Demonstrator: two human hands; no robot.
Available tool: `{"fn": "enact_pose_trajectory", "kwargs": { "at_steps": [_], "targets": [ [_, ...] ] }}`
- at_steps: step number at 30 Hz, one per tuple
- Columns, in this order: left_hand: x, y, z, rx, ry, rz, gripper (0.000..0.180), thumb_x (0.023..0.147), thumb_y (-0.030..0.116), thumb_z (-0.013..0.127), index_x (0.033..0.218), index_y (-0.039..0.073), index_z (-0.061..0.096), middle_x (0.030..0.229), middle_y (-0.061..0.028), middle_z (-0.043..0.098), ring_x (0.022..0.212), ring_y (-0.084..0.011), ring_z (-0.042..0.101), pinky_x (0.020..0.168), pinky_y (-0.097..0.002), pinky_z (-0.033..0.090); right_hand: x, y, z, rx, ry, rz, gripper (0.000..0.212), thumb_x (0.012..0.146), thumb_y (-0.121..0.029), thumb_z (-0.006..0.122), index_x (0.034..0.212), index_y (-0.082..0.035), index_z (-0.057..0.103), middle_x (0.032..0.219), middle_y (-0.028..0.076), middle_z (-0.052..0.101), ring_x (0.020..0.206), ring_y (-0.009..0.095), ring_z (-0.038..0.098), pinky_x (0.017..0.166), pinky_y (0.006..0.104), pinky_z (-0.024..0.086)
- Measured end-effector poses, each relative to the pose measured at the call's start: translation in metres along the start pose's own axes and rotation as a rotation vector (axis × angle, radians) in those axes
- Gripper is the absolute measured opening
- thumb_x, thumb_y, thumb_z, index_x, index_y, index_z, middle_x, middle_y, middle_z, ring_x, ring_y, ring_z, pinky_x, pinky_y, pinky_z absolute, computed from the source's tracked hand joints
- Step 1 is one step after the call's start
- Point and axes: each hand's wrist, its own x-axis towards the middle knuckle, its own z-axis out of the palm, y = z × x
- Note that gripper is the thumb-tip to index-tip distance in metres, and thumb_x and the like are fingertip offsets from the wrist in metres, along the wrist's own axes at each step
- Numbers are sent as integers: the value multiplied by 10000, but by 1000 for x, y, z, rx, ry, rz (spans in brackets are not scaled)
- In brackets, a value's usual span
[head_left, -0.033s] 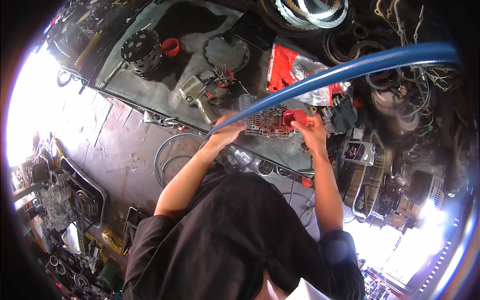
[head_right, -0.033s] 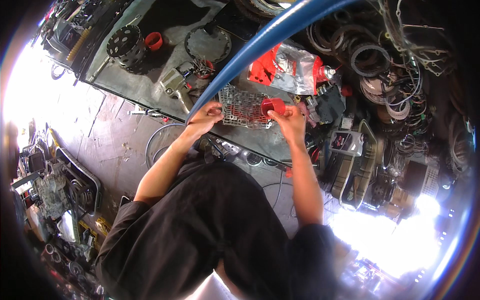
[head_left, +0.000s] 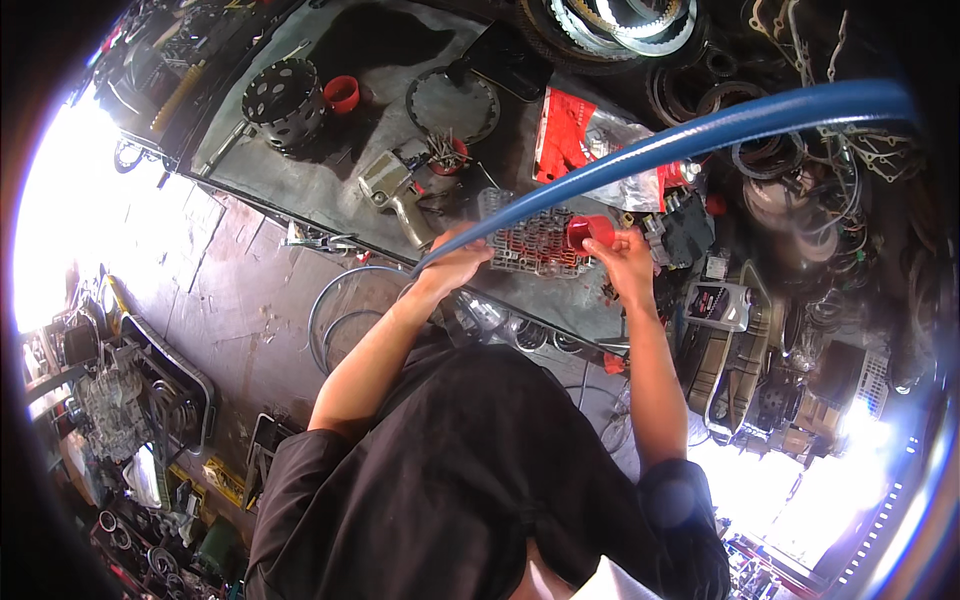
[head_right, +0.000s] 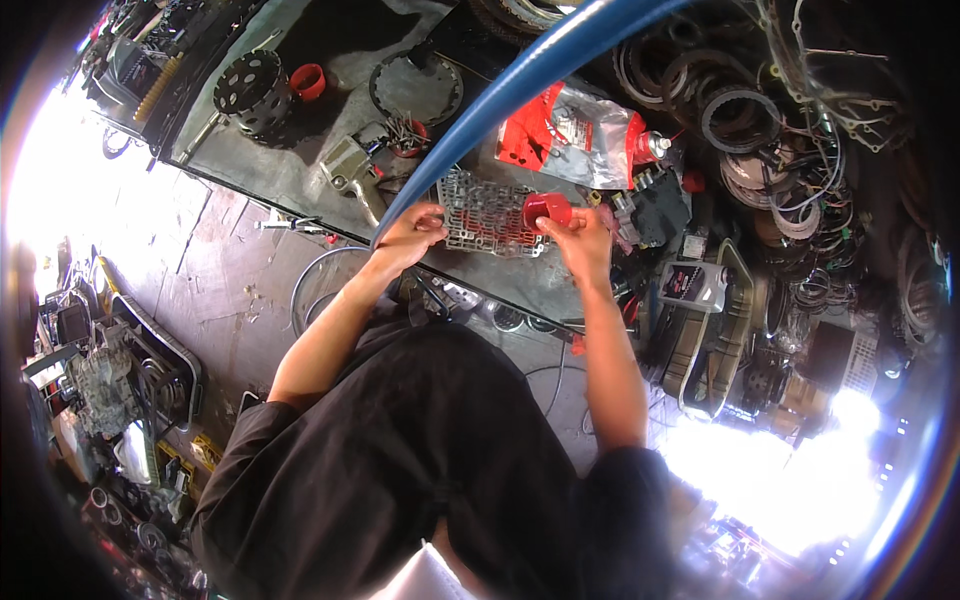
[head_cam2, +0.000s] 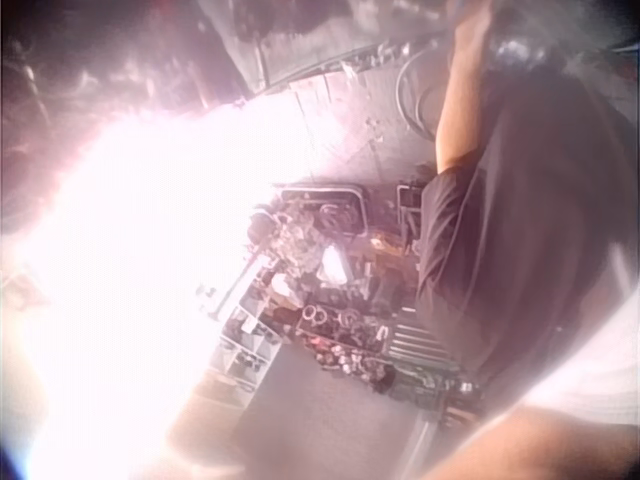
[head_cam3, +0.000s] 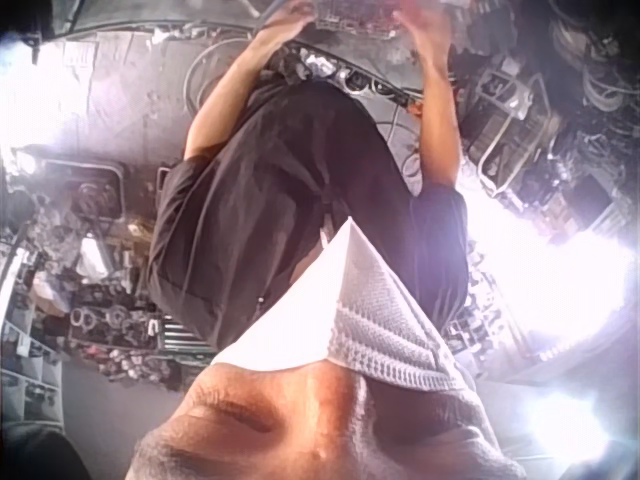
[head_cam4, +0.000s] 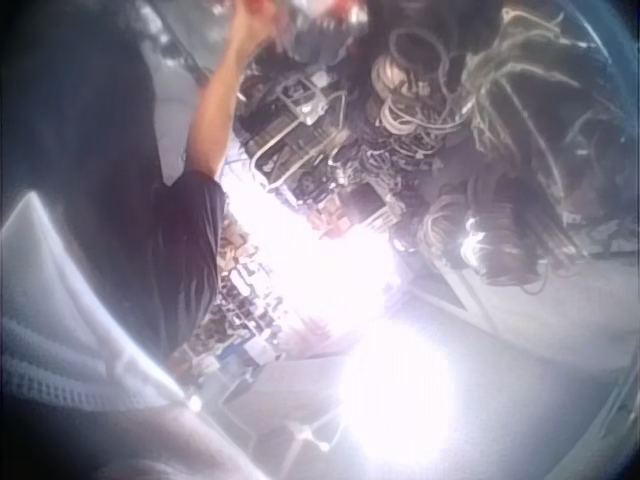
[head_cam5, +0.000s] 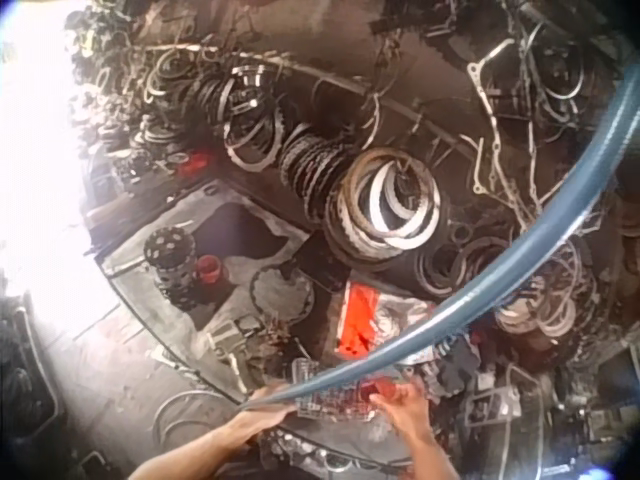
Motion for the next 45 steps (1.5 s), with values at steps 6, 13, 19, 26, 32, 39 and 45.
{"fn": "enact_pose_trajectory", "kwargs": {
  "at_steps": [6,13,19,26,32,39,45],
  "targets": [
    [3,3,-4,49,-70,-53,466,857,113,803,1292,46,652,1066,-81,676,987,-165,646,799,-303,542,38,-6,8,13,43,22,445,774,-148,939,996,12,589,790,-47,532,698,33,478,595,206,409],
    [-1,8,-1,-60,-38,-103,239,823,195,793,951,59,645,829,-45,642,806,-180,608,735,-351,501,5,-5,11,36,-3,-30,417,789,-158,929,1002,2,609,803,-37,565,734,50,538,661,208,488],
    [0,10,-3,2,-113,-142,469,874,137,797,1312,71,641,1072,-36,634,968,-138,606,785,-283,508,-6,-11,18,9,-68,-22,393,795,-163,923,1000,-10,625,821,-17,612,783,65,602,704,234,523],
    [1,12,-5,1,-126,-157,465,876,141,800,1306,64,637,1062,-39,626,966,-137,600,786,-279,506,29,-19,30,-9,-9,-101,479,770,-190,946,1037,18,607,807,-32,567,711,39,490,646,216,457],
    [3,7,-4,-31,-130,-136,450,875,134,798,1289,65,636,1036,-19,613,915,-123,587,746,-272,488,-8,-23,21,-178,-27,-147,466,755,-190,952,1028,19,638,828,-42,569,726,41,491,646,213,453],
    [9,1,-2,18,-132,-92,458,869,134,793,1292,66,630,1002,-7,603,882,-111,575,704,-262,463,-4,-27,29,-126,-15,-141,525,720,-254,968,1045,3,645,834,10,631,719,98,573,674,279,525],
    [3,9,-5,7,-128,-97,454,884,161,781,1299,58,627,986,-18,611,879,-120,586,706,-269,469,19,-37,45,-209,37,-170,578,685,-300,980,1040,8,643,879,54,645,768,142,600,715,313,536]
  ]
}}
